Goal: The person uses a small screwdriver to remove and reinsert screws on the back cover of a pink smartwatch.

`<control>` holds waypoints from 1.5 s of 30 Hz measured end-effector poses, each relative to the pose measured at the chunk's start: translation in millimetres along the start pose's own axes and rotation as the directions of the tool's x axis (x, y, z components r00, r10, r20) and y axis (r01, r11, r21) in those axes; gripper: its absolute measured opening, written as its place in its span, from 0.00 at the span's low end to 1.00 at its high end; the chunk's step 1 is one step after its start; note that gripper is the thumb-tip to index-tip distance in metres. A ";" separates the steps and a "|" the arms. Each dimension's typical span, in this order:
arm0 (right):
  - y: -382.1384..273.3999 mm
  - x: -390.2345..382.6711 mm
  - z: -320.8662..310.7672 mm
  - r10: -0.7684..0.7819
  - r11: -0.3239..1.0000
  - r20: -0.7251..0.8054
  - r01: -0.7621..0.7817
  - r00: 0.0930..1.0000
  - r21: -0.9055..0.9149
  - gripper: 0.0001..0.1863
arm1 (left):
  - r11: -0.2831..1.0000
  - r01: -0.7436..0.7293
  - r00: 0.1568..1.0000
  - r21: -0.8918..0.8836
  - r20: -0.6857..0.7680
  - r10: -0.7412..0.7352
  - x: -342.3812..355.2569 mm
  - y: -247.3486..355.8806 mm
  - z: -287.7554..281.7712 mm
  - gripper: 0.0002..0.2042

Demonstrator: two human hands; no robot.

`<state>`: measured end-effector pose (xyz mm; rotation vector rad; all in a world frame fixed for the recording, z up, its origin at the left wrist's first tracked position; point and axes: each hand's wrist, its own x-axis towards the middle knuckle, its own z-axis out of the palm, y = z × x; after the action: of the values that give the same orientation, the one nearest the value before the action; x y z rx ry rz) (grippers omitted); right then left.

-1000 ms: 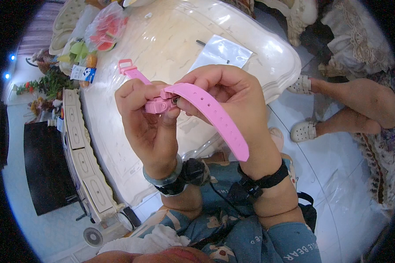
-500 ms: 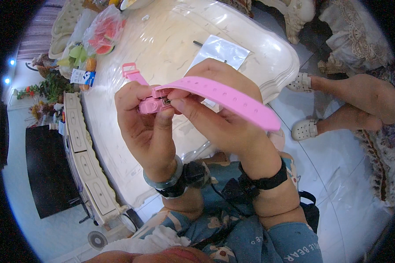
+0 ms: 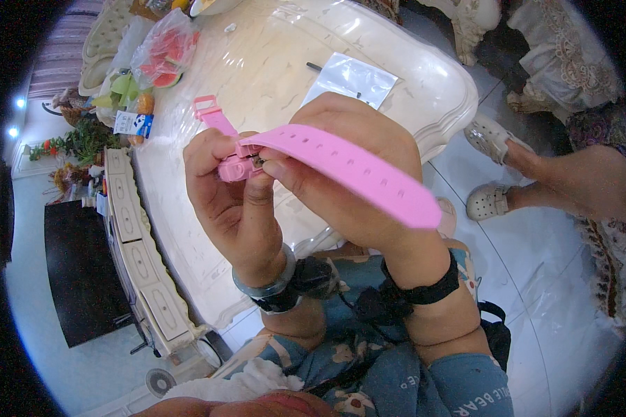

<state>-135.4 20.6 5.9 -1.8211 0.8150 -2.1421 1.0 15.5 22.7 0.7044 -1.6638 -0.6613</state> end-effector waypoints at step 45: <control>23.0 -31.6 15.8 0.779 0.441 0.029 -0.580 0.626 0.685 0.06 | 0.923 0.386 0.921 -0.016 -0.044 -0.386 0.1 -14.9 11.0 0.19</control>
<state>-117.8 13.2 -31.7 -0.6180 0.5970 -1.7709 -8.3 6.2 9.7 1.0501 -1.4899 -0.9210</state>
